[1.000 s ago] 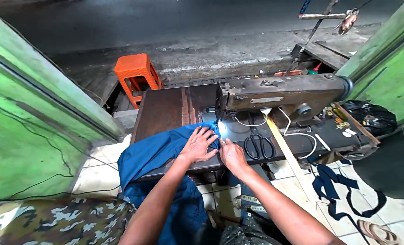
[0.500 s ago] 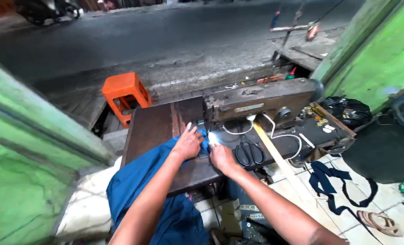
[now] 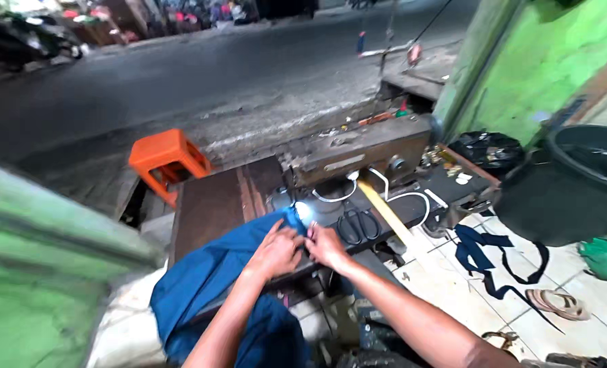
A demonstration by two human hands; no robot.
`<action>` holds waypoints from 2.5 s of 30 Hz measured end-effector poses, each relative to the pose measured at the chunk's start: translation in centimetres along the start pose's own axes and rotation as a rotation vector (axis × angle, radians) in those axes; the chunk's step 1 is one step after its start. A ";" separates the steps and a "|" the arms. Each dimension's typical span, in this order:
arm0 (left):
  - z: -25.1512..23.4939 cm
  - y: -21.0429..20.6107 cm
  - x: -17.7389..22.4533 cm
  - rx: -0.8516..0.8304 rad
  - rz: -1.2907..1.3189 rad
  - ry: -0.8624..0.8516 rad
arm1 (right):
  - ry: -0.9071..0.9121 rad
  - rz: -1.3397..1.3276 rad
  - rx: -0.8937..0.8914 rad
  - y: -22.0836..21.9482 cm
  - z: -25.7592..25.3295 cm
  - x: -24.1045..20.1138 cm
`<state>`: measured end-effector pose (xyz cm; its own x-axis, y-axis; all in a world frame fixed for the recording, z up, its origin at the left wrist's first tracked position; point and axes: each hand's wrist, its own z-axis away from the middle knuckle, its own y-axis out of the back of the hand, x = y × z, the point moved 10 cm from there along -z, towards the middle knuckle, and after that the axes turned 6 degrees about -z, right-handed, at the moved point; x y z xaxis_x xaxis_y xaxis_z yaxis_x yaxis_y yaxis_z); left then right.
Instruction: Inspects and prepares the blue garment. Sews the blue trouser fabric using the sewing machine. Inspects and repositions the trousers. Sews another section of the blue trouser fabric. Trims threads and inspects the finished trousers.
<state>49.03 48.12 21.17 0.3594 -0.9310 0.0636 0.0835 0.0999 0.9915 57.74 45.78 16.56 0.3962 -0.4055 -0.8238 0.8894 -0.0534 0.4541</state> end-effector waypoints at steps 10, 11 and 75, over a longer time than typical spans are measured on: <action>0.2 -2.4 -2.0 0.069 -0.116 0.201 | 0.117 0.146 0.096 -0.2 -0.2 -0.2; 0.3 -2.4 -2.0 0.070 -0.105 0.211 | 0.153 0.180 0.113 -0.2 0.0 -0.5; -0.1 2.3 -0.1 0.039 -0.122 0.020 | 0.451 0.233 0.193 1.4 -0.9 -1.0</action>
<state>49.23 48.46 23.46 0.3674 -0.9281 -0.0601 0.0916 -0.0282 0.9954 58.77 46.93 17.74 0.6742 0.0031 -0.7385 0.7251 -0.1927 0.6612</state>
